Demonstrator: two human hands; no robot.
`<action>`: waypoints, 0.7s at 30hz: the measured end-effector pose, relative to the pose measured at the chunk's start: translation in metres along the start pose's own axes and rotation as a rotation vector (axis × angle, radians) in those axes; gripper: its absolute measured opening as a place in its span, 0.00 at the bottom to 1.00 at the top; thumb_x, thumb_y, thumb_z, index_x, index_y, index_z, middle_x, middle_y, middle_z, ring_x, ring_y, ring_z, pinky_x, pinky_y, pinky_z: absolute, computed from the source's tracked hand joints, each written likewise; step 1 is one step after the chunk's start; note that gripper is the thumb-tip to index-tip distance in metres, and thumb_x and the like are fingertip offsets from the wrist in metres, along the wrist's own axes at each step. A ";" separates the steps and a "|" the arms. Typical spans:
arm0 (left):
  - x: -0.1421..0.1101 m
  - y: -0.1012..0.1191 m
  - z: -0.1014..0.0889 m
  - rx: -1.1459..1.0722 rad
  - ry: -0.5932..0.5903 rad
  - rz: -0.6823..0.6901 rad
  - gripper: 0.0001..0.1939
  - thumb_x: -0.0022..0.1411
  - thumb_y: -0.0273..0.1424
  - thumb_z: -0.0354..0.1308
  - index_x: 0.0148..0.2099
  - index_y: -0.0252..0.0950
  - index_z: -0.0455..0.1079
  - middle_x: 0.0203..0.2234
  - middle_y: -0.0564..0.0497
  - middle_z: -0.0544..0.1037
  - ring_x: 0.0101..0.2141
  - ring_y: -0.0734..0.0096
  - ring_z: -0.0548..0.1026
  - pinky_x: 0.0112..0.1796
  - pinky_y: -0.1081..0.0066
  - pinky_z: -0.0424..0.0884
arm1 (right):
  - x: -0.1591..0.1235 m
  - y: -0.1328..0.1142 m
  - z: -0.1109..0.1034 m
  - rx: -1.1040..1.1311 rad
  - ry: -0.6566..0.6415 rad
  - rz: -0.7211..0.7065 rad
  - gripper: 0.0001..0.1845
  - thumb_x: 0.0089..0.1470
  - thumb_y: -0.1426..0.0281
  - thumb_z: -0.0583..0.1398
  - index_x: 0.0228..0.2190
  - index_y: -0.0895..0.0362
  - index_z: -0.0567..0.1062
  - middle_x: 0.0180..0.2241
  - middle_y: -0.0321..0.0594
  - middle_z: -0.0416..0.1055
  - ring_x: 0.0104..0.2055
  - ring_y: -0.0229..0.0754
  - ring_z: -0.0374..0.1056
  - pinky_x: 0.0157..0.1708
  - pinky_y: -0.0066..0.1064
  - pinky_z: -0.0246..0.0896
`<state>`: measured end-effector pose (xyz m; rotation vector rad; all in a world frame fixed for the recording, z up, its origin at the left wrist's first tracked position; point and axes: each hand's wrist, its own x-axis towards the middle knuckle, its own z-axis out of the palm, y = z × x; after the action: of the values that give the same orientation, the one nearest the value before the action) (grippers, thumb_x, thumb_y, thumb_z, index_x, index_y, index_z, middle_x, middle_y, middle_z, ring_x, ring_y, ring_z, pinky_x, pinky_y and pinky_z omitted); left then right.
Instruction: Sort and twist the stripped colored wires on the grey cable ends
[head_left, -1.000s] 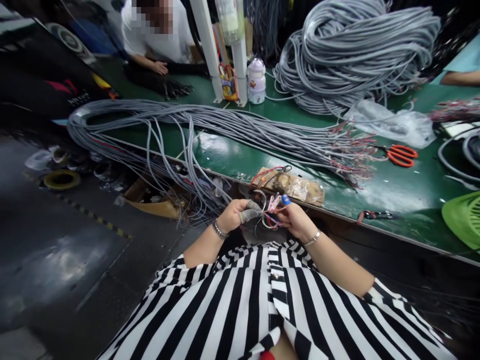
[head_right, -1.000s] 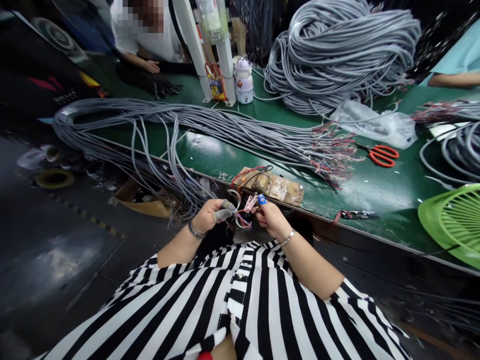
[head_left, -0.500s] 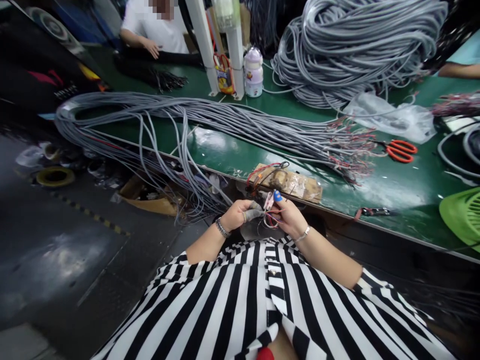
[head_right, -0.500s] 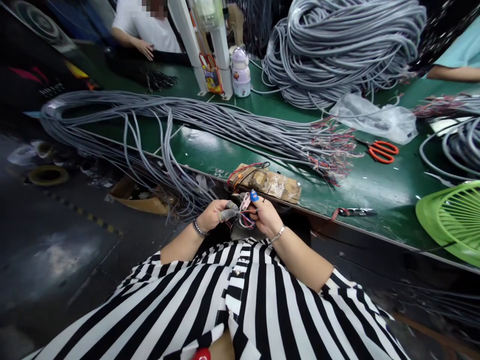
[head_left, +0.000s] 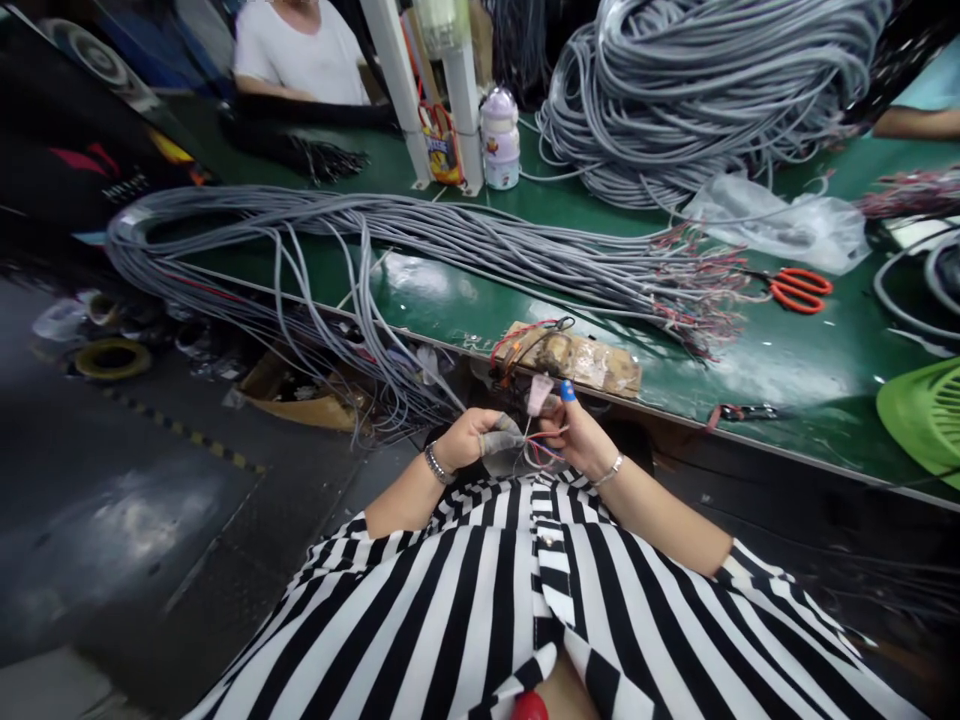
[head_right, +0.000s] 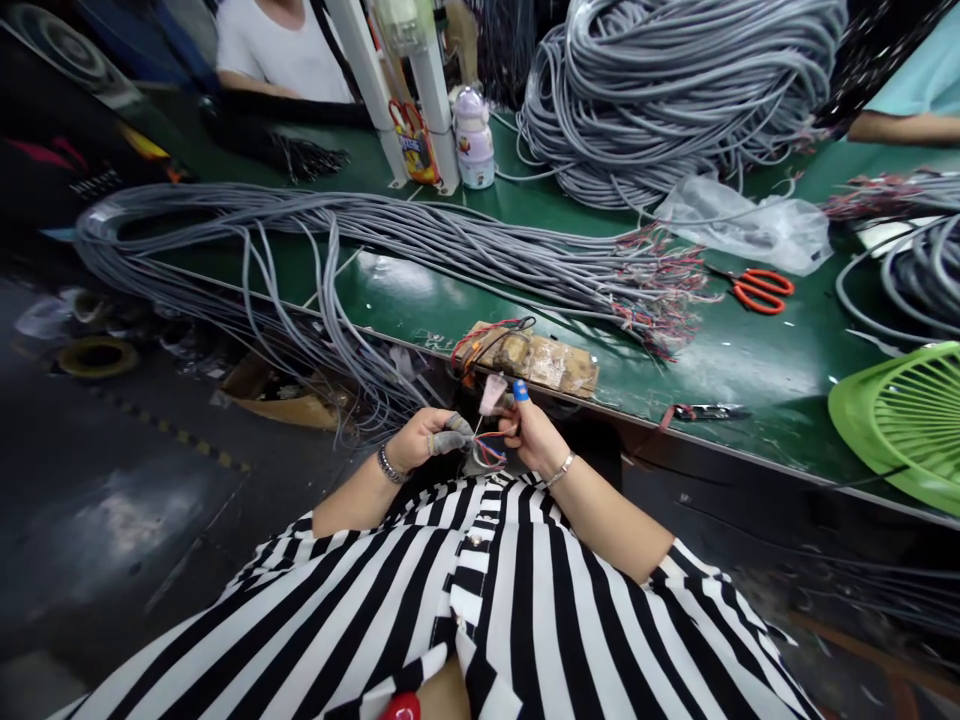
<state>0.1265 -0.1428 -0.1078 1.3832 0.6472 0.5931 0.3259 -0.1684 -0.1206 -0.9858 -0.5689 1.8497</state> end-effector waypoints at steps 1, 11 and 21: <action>-0.005 0.000 0.001 -0.011 -0.007 -0.012 0.21 0.51 0.45 0.67 0.32 0.29 0.76 0.21 0.49 0.75 0.20 0.77 0.68 0.23 0.77 0.64 | -0.001 0.001 -0.003 0.026 0.021 0.003 0.32 0.40 0.39 0.62 0.26 0.56 0.67 0.22 0.34 0.66 0.15 0.27 0.42 0.13 0.23 0.28; -0.051 -0.007 0.008 -0.002 -0.029 -0.043 0.18 0.55 0.42 0.65 0.34 0.29 0.75 0.26 0.48 0.77 0.26 0.76 0.71 0.29 0.77 0.67 | -0.018 0.009 -0.009 0.011 0.038 0.063 0.24 0.40 0.52 0.69 0.27 0.60 0.73 0.25 0.36 0.68 0.17 0.26 0.43 0.13 0.21 0.30; -0.053 -0.007 -0.008 -0.428 0.353 -0.021 0.22 0.49 0.45 0.69 0.33 0.31 0.70 0.20 0.52 0.74 0.17 0.78 0.70 0.19 0.78 0.66 | -0.032 0.018 0.003 -0.252 -0.070 -0.001 0.18 0.42 0.59 0.68 0.30 0.60 0.75 0.24 0.36 0.68 0.18 0.26 0.46 0.15 0.21 0.35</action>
<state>0.0841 -0.1767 -0.1117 0.8769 0.7617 0.9119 0.3216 -0.2049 -0.1196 -1.0862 -0.8610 1.8479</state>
